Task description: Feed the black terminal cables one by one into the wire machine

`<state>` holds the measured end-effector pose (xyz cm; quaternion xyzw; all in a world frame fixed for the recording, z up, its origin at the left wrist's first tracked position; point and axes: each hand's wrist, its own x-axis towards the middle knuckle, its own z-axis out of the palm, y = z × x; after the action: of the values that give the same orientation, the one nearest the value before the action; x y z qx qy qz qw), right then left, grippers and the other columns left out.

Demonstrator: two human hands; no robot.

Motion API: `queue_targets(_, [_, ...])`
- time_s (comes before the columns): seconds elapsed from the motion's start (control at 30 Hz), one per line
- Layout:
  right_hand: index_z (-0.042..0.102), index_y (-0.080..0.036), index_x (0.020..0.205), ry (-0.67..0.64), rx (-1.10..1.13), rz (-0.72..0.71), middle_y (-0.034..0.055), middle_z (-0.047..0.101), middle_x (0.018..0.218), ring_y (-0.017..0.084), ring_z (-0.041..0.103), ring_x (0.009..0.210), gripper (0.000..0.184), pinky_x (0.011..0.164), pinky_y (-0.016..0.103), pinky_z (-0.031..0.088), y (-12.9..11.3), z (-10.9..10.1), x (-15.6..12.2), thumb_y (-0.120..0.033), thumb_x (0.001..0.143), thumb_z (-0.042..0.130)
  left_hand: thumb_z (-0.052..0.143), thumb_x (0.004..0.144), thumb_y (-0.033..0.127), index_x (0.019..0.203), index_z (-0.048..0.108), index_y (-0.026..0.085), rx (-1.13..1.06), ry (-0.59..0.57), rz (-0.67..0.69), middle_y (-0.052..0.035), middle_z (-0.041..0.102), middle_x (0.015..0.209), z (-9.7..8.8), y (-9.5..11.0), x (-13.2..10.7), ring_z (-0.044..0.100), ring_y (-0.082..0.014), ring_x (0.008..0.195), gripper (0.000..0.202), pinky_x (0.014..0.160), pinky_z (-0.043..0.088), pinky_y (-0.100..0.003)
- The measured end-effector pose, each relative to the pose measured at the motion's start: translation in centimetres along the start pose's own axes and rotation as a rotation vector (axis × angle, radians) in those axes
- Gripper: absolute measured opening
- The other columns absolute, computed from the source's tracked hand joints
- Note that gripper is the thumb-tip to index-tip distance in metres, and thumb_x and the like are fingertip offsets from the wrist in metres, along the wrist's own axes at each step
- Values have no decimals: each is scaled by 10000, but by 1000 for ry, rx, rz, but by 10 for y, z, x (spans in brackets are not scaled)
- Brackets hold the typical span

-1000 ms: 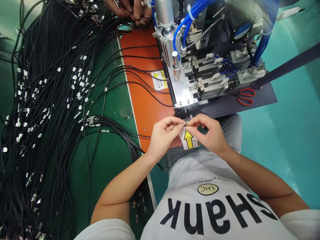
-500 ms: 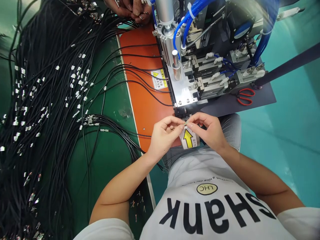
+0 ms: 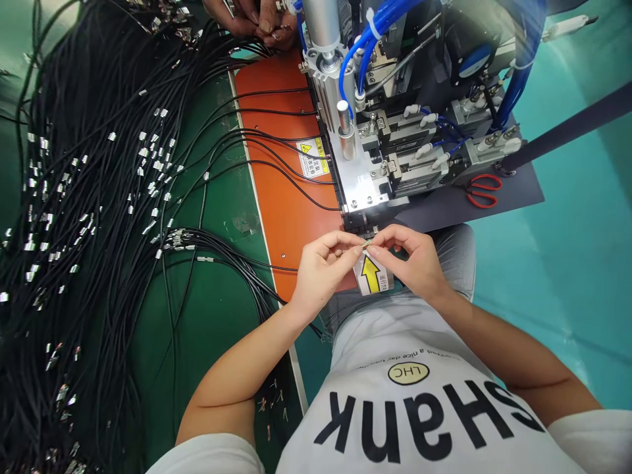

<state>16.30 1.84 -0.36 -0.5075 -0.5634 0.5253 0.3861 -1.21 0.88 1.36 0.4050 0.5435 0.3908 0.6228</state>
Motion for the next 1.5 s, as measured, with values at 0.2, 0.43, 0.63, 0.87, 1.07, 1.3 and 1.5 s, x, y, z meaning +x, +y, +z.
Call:
queue_targets(0.2, [684,-211,802,-9,-71,-44,7,681,783,143,583,719,68,666,288,463,0,2,-3,-236,863,667,749,803,321,871,739,176,-82,-43,-48,-16,650,741,-5,-1,3,532,-94,620,160,587,439,-228])
queue_targets(0.43, [653,-209,771,-31,-79,-66,-6,634,746,133,550,689,100,660,286,446,1,5,-5,-214,871,645,817,726,254,795,715,151,-243,-115,-156,-9,649,766,-12,-3,9,513,-55,580,161,577,432,-208])
queue_targets(0.63, [643,-212,766,-26,-69,-59,-3,634,750,137,545,688,108,654,289,438,1,7,-6,-217,874,635,816,718,189,770,712,140,-305,-144,-167,-12,658,798,-13,-3,11,526,-42,589,126,602,439,-199])
queue_targets(0.87, [645,-211,780,-3,-49,-43,5,644,758,145,556,693,104,654,295,446,2,9,-7,-239,879,632,823,704,208,743,699,140,-300,-103,-167,-3,648,705,-10,-2,10,517,-55,555,146,605,435,-222])
queue_targets(1.07, [631,-210,795,37,-54,-56,1,624,756,142,558,694,83,657,291,447,4,13,-8,-214,878,626,787,755,249,762,699,138,-330,-80,-164,4,610,642,-7,-2,9,506,-66,572,142,596,405,-216])
queue_targets(1.3, [638,-219,794,49,-177,-104,10,641,767,157,571,704,74,676,307,462,5,10,-14,-215,868,645,768,789,327,823,680,157,-188,-1,-136,33,583,622,0,-6,1,454,-51,532,194,525,374,-190])
queue_targets(1.5, [737,-230,902,26,-120,-50,12,716,875,154,618,779,86,705,292,470,-2,-8,-4,-252,886,655,763,799,324,813,686,149,-90,-3,-126,7,649,696,1,-5,1,492,-44,538,191,527,419,-175])
